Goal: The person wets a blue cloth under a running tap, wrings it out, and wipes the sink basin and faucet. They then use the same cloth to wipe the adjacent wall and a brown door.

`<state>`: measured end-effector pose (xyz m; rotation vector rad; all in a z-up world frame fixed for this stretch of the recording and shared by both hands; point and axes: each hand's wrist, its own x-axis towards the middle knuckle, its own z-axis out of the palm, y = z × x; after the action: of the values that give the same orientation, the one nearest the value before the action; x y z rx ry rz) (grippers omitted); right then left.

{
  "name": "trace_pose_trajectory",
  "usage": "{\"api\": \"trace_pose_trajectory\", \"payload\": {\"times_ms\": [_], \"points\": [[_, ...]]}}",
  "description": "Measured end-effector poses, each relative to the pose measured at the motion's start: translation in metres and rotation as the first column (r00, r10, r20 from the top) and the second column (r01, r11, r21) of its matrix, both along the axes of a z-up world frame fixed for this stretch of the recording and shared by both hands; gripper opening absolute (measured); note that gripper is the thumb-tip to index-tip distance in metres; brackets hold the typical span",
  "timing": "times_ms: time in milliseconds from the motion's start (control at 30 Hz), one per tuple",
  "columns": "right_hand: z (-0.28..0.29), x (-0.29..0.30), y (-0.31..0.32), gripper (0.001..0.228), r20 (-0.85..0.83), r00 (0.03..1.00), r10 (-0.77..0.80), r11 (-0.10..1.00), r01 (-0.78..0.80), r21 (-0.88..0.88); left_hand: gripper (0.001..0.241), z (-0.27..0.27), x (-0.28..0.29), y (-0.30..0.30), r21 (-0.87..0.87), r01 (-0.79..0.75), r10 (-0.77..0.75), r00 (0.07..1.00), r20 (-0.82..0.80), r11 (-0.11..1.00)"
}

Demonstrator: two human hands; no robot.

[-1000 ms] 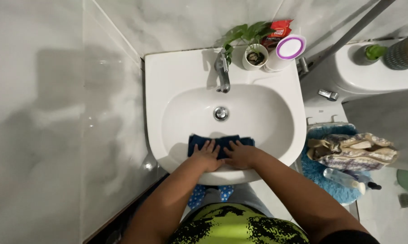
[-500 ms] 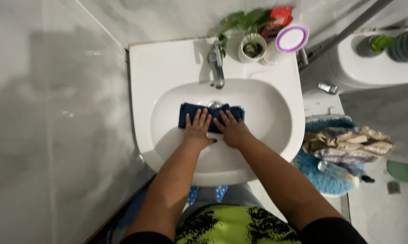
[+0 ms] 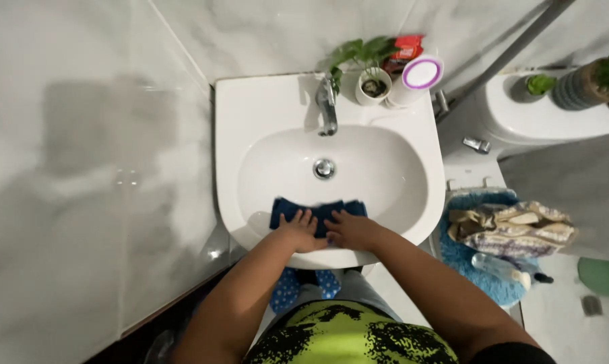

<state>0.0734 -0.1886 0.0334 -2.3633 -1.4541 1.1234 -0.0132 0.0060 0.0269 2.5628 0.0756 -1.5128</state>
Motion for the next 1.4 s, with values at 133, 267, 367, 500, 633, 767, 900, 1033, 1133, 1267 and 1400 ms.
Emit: {"api": "trace_pose_trajectory", "payload": {"times_ms": [133, 267, 367, 500, 633, 767, 900, 1033, 1133, 1267, 1400], "points": [[0.056, 0.016, 0.000, 0.065, -0.202, 0.961, 0.188, 0.982, -0.177, 0.072, 0.112, 0.011, 0.005, 0.006, -0.101, 0.004, -0.020, 0.988, -0.156, 0.995], [0.103, 0.029, 0.018, 0.062, -0.334, 0.941, 0.055, 0.982, -0.111, -0.151, 0.109, -0.058, 0.013, 0.013, -0.065, 0.033, -0.047, 0.972, -0.232, 0.997], [0.032, 0.036, 0.029, 0.047, -0.085, 0.920, 0.382, 0.924, -0.379, 0.045, 0.102, -0.022, 0.037, 0.019, -0.050, -0.051, 0.037, 0.969, -0.246, 0.997], [-0.070, 0.038, 0.039, 0.053, -0.102, 0.932, 0.348, 0.936, -0.338, 0.097, 0.104, -0.082, 0.050, 0.036, -0.040, -0.001, -0.008, 0.974, -0.225, 0.999], [-0.088, 0.046, 0.049, 0.048, 0.164, 0.902, 0.400, 0.893, -0.424, 0.151, 0.085, -0.070, 0.066, 0.045, -0.017, 0.033, -0.035, 0.987, -0.159, 0.999], [-0.098, 0.038, 0.071, 0.059, -0.012, 0.999, 0.053, 0.994, -0.054, -0.099, 0.080, -0.014, 0.081, 0.050, 0.030, 0.125, -0.123, 0.991, -0.057, 0.992], [-0.036, 0.065, 0.083, 0.063, 0.044, 0.999, -0.014, 0.984, 0.021, -0.178, 0.082, -0.004, 0.074, 0.061, 0.109, 0.142, -0.161, 0.969, 0.189, 0.984], [-0.010, 0.056, 0.090, 0.074, 0.092, 0.996, 0.007, 0.967, 0.016, -0.254, 0.077, -0.017, 0.071, 0.071, 0.125, 0.186, -0.221, 0.882, 0.415, 0.975], [-0.015, 0.055, 0.093, 0.073, 0.161, 0.987, -0.006, 0.978, 0.039, -0.206, 0.062, -0.025, 0.077, 0.077, 0.187, 0.230, -0.295, 0.803, 0.518, 0.955], [-0.014, 0.062, 0.071, 0.060, 0.095, 0.968, -0.231, 0.972, 0.226, 0.058, 0.027, -0.059, 0.074, 0.074, 0.207, 0.174, -0.270, 0.566, 0.779, 0.963], [0.010, 0.048, 0.074, 0.026, 0.316, 0.860, -0.400, 0.840, 0.207, 0.501, 0.025, -0.053, 0.075, 0.078, 0.130, 0.035, -0.130, 0.481, 0.867, 0.991]]}}
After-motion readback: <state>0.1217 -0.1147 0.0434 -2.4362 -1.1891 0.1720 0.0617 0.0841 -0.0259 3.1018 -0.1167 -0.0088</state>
